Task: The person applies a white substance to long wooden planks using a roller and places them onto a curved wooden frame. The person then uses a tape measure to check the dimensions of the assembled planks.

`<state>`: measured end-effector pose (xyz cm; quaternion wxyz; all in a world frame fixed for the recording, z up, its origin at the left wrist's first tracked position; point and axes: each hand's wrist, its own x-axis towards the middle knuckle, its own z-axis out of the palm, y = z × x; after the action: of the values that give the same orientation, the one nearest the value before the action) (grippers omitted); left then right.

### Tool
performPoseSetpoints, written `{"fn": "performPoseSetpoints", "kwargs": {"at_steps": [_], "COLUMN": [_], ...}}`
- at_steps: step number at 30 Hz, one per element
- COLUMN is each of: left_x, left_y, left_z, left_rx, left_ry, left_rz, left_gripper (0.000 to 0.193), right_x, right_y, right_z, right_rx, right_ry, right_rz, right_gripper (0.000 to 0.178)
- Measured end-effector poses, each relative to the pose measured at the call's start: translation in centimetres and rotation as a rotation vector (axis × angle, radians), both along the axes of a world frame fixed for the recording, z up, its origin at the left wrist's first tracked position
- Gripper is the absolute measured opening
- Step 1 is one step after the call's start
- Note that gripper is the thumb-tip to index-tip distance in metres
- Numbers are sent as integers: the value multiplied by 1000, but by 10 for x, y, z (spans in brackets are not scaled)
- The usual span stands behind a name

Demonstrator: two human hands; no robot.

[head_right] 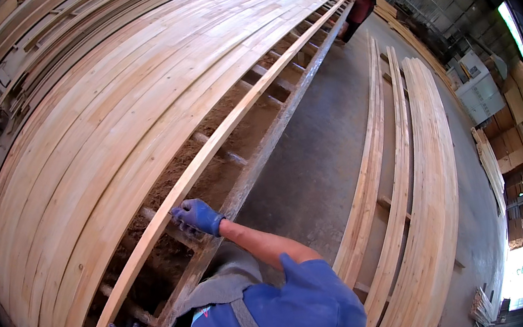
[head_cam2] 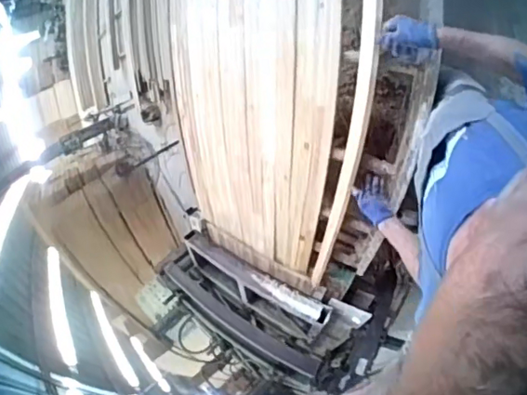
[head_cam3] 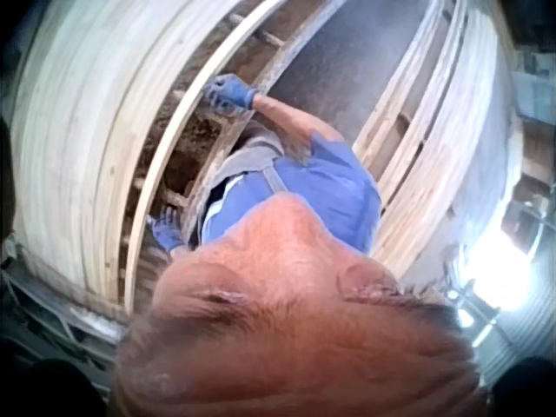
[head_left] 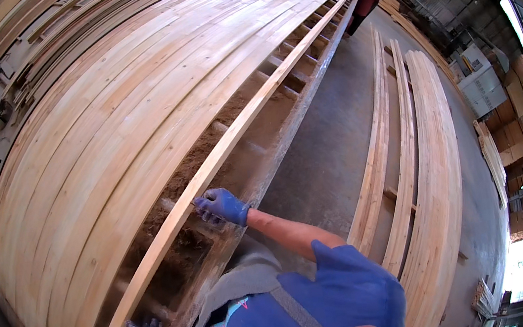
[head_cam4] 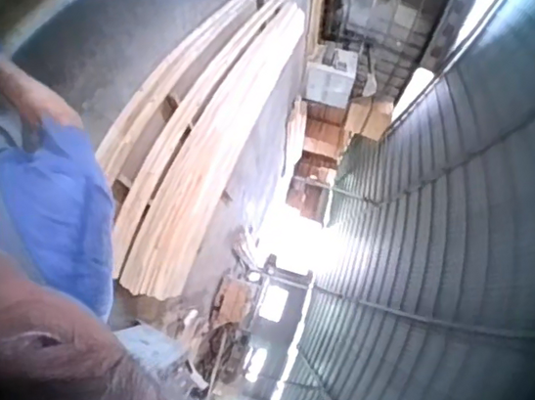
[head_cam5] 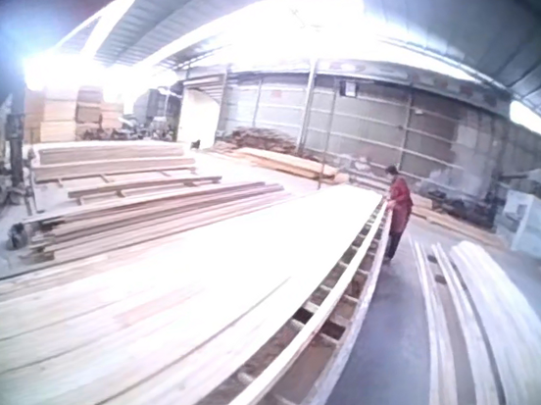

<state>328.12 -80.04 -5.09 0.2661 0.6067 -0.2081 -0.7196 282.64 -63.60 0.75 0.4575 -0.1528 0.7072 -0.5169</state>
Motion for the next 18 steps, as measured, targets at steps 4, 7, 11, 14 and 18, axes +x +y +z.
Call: {"fn": "performPoseSetpoints", "kwargs": {"at_steps": [4, 7, 11, 14, 18], "left_x": [-7, -13, 14, -19, -23], "left_y": [-7, -5, -23, -23, -6], "left_z": [7, 8, -53, -14, 17], "left_rx": [67, -43, -101, 53, 27], "left_ry": [183, 139, 217, 114, 67], "left_rz": [146, 214, 154, 148, 155], "left_gripper": [58, 69, 59, 58, 54], "right_x": [6, 8, 4, -5, -5], "right_y": [-2, -15, -24, -14, -19], "right_z": [-7, -5, -23, -44, -64], "right_rx": [22, 19, 11, 52, -71], "right_ry": [-207, -195, -249, -278, -322], "right_rz": [40, 110, 111, 43, 107], "right_gripper": [42, 45, 48, 48, 40]}}
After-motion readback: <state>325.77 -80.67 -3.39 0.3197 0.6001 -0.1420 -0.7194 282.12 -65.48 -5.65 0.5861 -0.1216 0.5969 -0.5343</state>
